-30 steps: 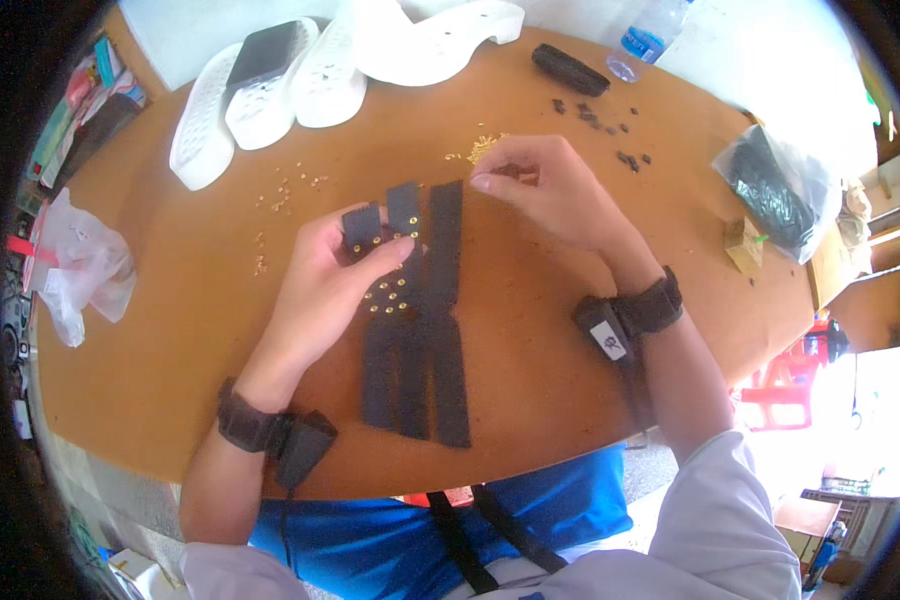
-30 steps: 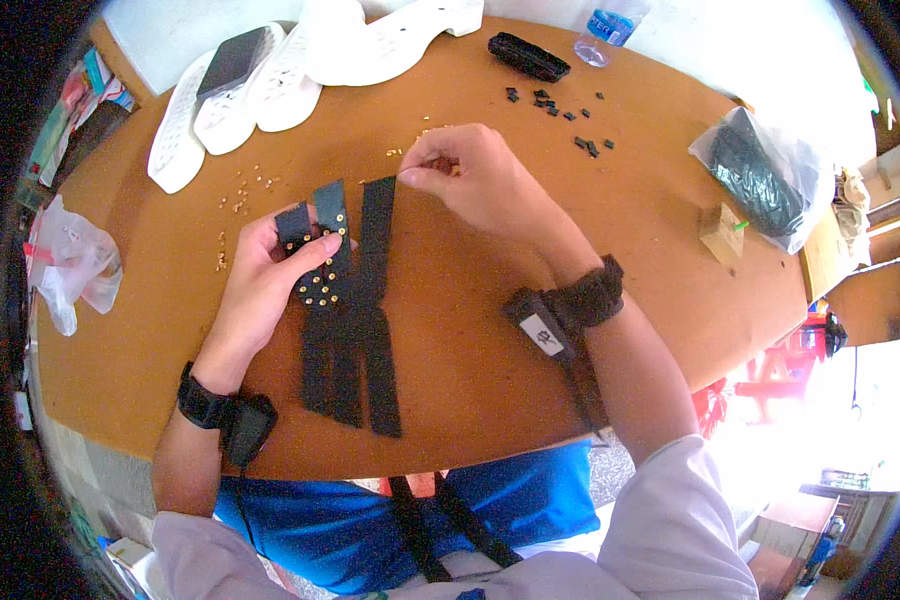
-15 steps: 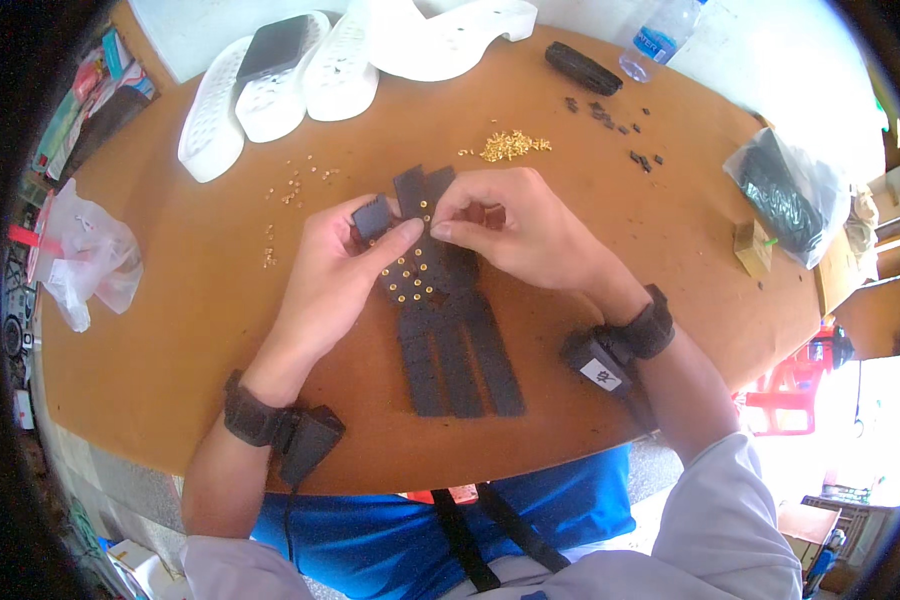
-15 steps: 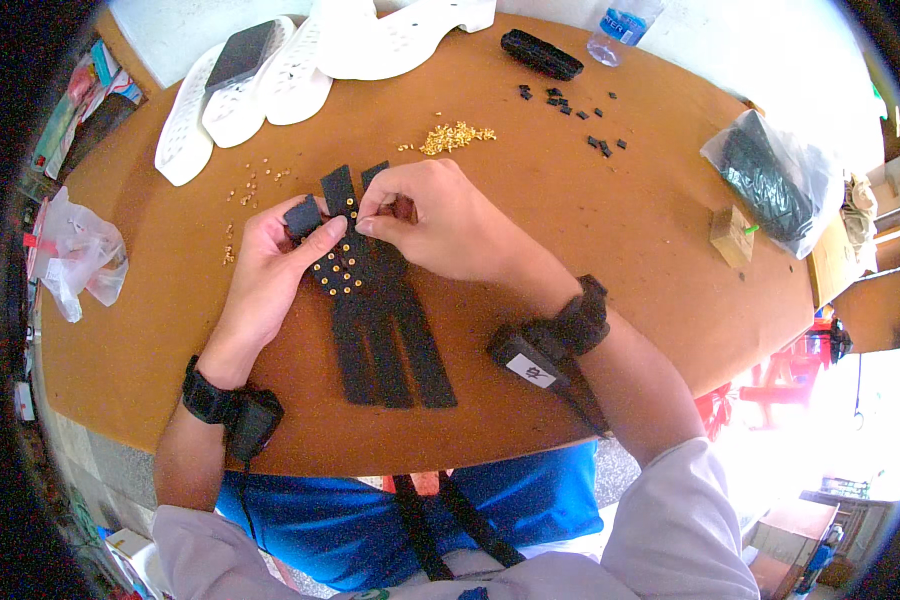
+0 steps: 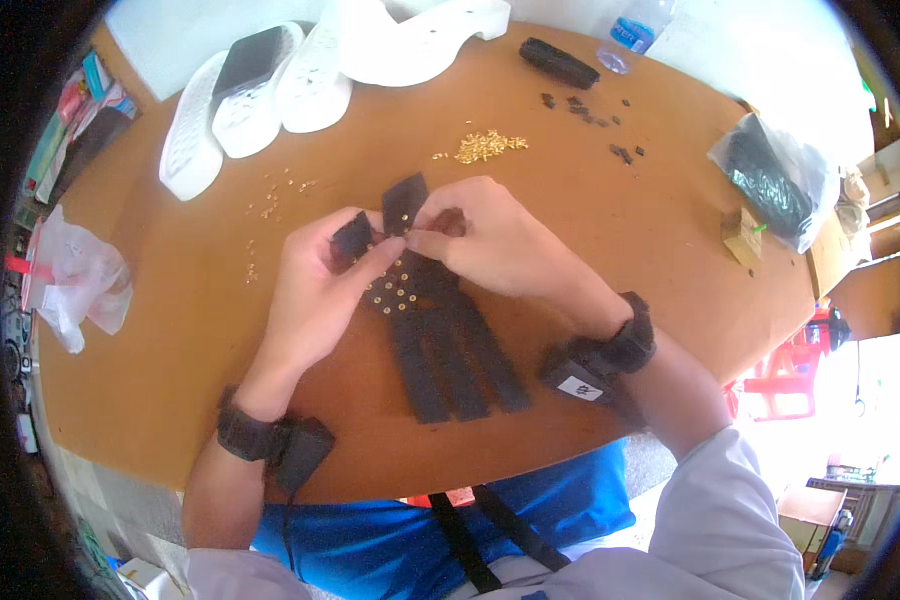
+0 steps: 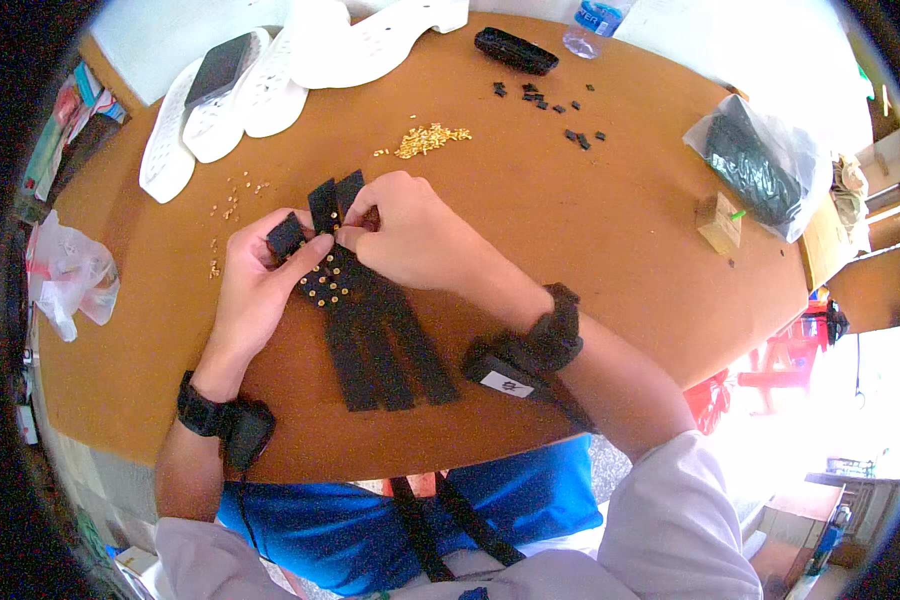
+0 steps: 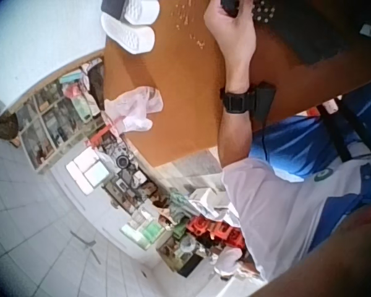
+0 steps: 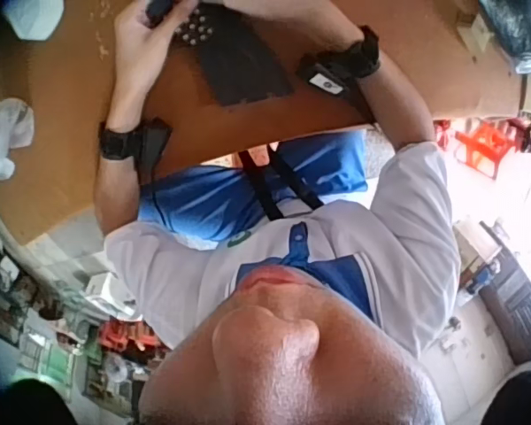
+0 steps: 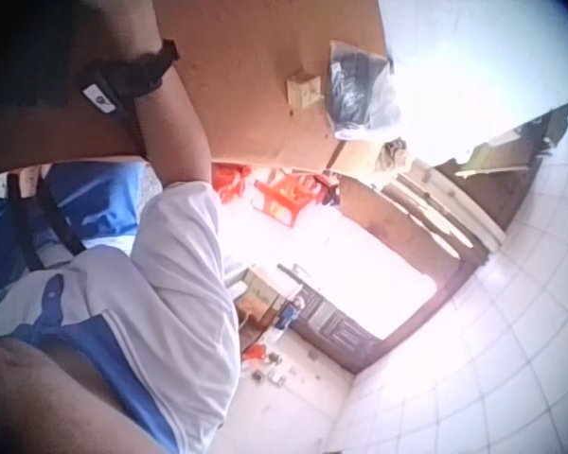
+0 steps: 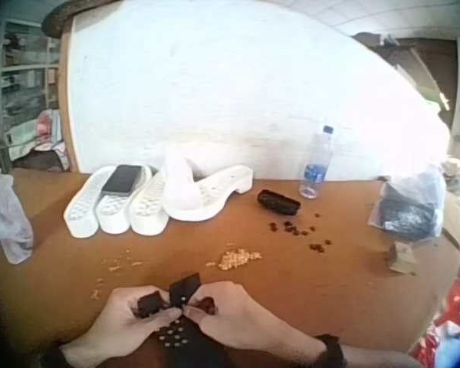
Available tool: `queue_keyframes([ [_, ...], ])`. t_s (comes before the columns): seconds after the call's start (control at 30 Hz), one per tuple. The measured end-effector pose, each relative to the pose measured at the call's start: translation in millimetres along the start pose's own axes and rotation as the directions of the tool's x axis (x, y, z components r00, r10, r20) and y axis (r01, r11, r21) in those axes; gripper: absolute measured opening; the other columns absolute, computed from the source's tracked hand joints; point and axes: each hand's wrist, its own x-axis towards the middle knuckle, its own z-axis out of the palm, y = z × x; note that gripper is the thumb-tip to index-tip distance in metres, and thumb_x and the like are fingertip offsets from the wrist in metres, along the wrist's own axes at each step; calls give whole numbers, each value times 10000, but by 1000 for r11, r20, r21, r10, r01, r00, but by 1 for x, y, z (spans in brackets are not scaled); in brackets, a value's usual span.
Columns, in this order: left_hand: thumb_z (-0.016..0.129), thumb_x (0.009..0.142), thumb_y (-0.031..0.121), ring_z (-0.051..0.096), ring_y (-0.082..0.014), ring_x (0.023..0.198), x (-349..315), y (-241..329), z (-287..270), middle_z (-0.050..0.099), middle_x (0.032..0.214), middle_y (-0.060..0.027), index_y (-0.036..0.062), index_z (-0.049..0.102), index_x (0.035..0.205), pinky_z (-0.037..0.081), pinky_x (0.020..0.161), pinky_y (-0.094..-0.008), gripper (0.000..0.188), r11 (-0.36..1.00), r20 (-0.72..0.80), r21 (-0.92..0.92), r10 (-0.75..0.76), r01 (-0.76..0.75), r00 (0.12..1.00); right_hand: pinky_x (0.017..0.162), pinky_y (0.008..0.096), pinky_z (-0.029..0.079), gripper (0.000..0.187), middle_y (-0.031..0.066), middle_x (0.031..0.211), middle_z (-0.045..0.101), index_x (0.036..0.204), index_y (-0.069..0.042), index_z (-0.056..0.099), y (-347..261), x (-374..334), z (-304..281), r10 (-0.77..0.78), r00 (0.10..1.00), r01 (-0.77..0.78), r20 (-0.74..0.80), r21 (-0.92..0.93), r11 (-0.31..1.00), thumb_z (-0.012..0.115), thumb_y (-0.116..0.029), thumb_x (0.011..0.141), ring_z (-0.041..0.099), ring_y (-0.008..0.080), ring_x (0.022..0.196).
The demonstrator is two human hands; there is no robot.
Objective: Adding decorative gold studs to black leather shoe components in a manufacturing workshop.
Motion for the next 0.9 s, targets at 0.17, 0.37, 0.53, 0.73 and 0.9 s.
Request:
queue_keyframes([
  [0.17, 675, 858, 31, 552, -37, 737, 1, 1, -2, 629, 813, 12, -5, 632, 948, 435, 654, -201, 106, 1000, 15, -22, -5, 5, 1000, 670, 293, 499, 190, 112, 774, 682, 876, 41, 679, 4, 1, -8, -45, 998, 49, 45, -92, 995, 681, -143, 830, 620, 155, 693],
  [0.37, 685, 825, 10, 569, -44, 735, -2, 9, 1, 624, 798, 34, 36, 595, 860, 450, 669, -209, 100, 997, -33, -56, -48, 46, 998, 649, 275, 492, 239, 53, 766, 677, 916, 35, 698, 34, 19, -40, -46, 953, 26, -298, -71, 997, 700, -189, 834, 607, 123, 698],
  [0.53, 652, 830, -23, 612, -67, 784, -2, 6, 0, 665, 859, -18, 4, 594, 915, 486, 698, -231, 107, 996, -21, -86, -39, 38, 999, 665, 314, 528, 247, 142, 741, 692, 847, 23, 710, 49, 27, -59, -4, 915, -68, -402, -165, 984, 723, -217, 790, 664, 187, 676],
  [0.73, 660, 842, 9, 624, -73, 782, -2, 3, -3, 673, 862, -18, 32, 589, 902, 488, 705, -219, 95, 998, -7, -39, -48, 48, 999, 673, 308, 533, 222, 136, 739, 695, 837, 12, 717, 48, 29, -54, -33, 925, -64, -378, -242, 968, 736, -200, 775, 673, 199, 675],
  [0.9, 659, 846, 15, 628, -82, 799, -2, 6, -1, 671, 865, -24, 28, 585, 913, 493, 717, -226, 101, 999, -8, -32, -35, 35, 999, 666, 307, 532, 187, 131, 739, 696, 824, 8, 721, 51, 28, -56, -51, 934, -43, -352, -254, 966, 730, -167, 758, 672, 200, 674],
])
